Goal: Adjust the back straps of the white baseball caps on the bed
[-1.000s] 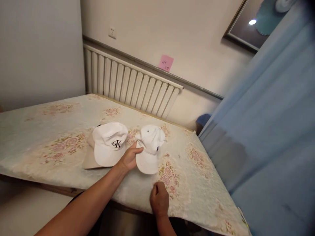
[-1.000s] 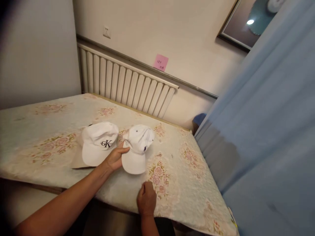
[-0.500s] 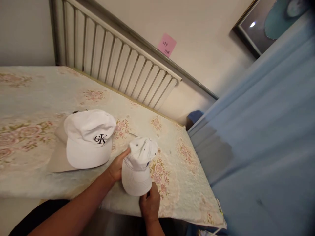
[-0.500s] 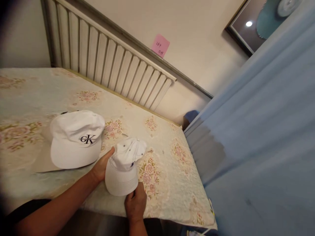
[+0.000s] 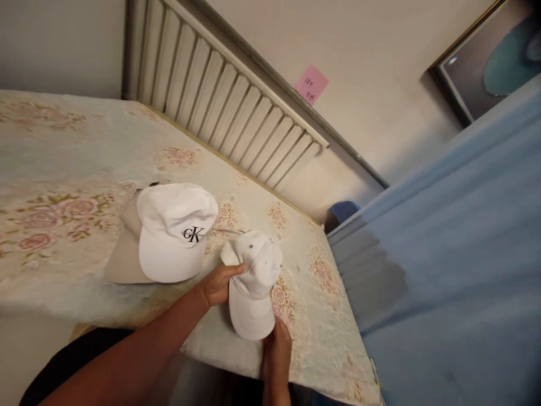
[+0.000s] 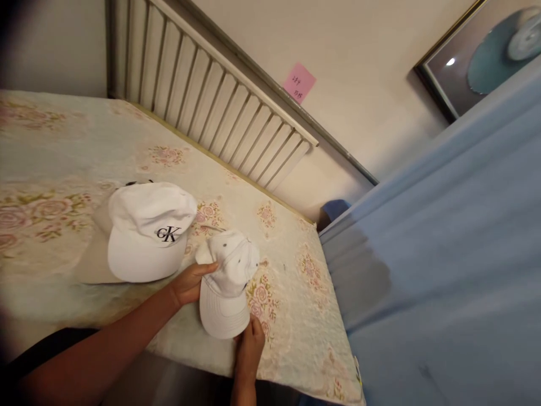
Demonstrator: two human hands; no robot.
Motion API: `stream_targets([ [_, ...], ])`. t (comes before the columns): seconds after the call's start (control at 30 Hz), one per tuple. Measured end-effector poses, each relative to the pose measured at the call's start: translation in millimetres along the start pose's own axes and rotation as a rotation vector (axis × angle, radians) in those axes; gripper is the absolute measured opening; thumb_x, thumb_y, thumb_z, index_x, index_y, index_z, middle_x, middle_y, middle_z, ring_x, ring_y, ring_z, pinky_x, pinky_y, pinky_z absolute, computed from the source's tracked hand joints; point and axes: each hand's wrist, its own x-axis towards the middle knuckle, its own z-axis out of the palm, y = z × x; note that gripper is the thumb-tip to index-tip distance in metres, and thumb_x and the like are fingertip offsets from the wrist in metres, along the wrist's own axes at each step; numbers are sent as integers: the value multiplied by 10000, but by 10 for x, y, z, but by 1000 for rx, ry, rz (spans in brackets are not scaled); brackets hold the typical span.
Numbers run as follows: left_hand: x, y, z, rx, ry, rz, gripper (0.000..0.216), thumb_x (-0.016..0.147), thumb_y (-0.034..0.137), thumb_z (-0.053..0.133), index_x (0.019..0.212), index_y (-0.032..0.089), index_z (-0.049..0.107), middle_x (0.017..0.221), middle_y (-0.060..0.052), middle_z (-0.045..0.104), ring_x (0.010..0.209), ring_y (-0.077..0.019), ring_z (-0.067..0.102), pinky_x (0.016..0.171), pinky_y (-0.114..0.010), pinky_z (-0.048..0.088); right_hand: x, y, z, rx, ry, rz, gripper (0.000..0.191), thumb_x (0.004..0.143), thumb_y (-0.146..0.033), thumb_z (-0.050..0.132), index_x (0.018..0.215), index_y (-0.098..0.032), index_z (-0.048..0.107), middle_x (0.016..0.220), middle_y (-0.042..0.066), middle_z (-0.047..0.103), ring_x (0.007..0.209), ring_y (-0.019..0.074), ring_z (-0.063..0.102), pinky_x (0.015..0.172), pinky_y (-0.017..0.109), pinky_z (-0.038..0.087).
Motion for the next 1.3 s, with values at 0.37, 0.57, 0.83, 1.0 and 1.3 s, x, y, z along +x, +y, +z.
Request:
stream_targets([
  [0.37,-61,-213,25,59,-210,-54,329,767,195,709,1089,133,694,1016,-135,738,1009,-277,664,953,-409,440,-23,90,-75,843,-120,355,245,780,-245,638,1006,-172,699,1006,87,752,1092,222,649,1058,457,422],
  [0.57,-33,-131,114,-118,-61,70,241,824,187,649,1053,127,697,996,-104,743,940,-212,675,930,-338,454,77,254,-482,851,-50,390,214,743,-238,681,952,-214,720,981,59,763,1050,218,672,1069,464,399],
  [0.83,-82,-187,117,-5,-78,87,236,784,149,688,1020,134,697,967,-103,737,968,-232,668,927,-347,448,194,337,-697,783,-43,389,263,797,-349,619,968,-178,723,982,123,755,1094,268,647,1060,559,365],
  [1.0,-96,-140,148,25,-73,91,246,800,135,657,1043,112,692,997,-129,727,997,-258,655,939,-382,434,238,277,-722,783,-16,375,270,823,-379,573,958,-204,728,997,118,754,1120,280,633,1048,592,358],
  [1.3,-86,-184,115,15,-14,27,214,812,242,683,986,117,693,833,-90,727,740,-182,672,728,-290,495,230,359,-762,759,-2,367,261,817,-354,570,965,-212,730,1028,101,750,1135,263,627,1071,561,345],
])
